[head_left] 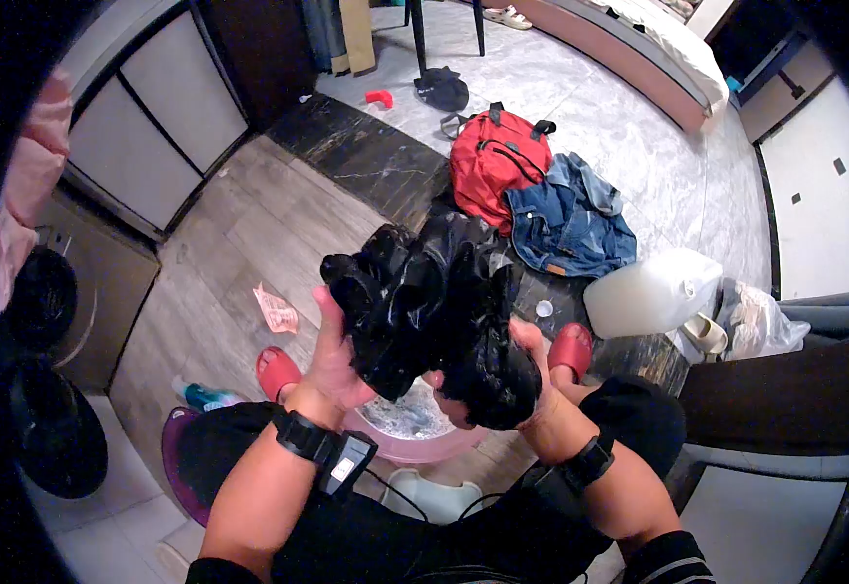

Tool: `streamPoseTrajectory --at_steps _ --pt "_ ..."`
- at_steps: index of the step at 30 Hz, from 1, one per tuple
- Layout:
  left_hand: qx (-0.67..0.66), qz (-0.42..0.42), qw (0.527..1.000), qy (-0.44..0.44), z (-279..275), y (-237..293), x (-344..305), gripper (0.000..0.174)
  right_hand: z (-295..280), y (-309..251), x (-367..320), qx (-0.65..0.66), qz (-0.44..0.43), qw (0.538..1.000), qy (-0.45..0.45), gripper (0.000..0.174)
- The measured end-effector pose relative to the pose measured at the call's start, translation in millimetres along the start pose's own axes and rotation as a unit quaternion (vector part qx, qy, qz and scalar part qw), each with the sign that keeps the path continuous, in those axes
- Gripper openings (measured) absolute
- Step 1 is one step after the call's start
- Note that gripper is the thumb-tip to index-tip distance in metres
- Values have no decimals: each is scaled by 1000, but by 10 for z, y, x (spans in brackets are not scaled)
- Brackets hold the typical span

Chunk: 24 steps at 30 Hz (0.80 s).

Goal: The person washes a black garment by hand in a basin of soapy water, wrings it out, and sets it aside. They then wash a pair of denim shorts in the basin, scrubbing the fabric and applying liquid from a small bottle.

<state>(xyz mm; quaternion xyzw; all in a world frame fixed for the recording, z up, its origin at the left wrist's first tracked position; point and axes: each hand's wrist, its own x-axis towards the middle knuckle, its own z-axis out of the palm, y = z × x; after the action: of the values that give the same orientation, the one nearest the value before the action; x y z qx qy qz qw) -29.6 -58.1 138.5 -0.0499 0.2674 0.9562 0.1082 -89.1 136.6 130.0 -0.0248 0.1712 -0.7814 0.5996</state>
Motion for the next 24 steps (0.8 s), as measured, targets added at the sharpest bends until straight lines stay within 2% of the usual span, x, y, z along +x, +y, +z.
streamPoseTrajectory --at_steps 1,2,5,6,9,10,13,14,15,17,18,20,21,23,24 --pt "20 -1 1000 6 -15 10 11 100 3 -24 -3 -18 13 999 30 80" --pt "40 -1 999 11 -35 36 28 100 27 -32 4 -30 0 999 43 73" --pt "96 2 995 31 -106 43 55 99 55 43 41 -103 27 972 210 70" --pt "115 3 993 38 -122 38 56 99 -10 67 41 -72 45 972 221 63" --pt "150 19 987 54 -72 20 34 88 46 153 89 -186 10 956 227 58" --pt "164 31 984 58 -77 -8 41 79 95 116 86 -218 17 954 207 57" --pt "252 18 961 110 -143 -92 47 68 3 186 127 -336 -5 922 195 66" --pt "263 14 957 119 -141 -111 38 58 61 194 148 -343 -9 918 197 66" --pt "280 23 951 127 -158 -145 55 51 51 225 158 -401 -28 892 207 67" --pt "399 55 905 140 -244 -212 112 40 -5 288 158 -511 -63 828 224 68" --pt "410 42 899 150 -272 -241 126 37 -27 277 162 -546 -10 808 220 75" --pt "432 17 886 170 -329 -295 133 33 -81 325 190 -624 46 730 274 79" --pt "463 -10 867 186 -406 -329 137 35 -111 356 213 -660 74 686 298 80" --pt "521 -66 823 215 -620 -405 157 39 -215 448 247 -680 83 663 300 76" --pt "601 -109 761 217 -697 -415 173 47 -208 463 261 -691 88 651 302 74"
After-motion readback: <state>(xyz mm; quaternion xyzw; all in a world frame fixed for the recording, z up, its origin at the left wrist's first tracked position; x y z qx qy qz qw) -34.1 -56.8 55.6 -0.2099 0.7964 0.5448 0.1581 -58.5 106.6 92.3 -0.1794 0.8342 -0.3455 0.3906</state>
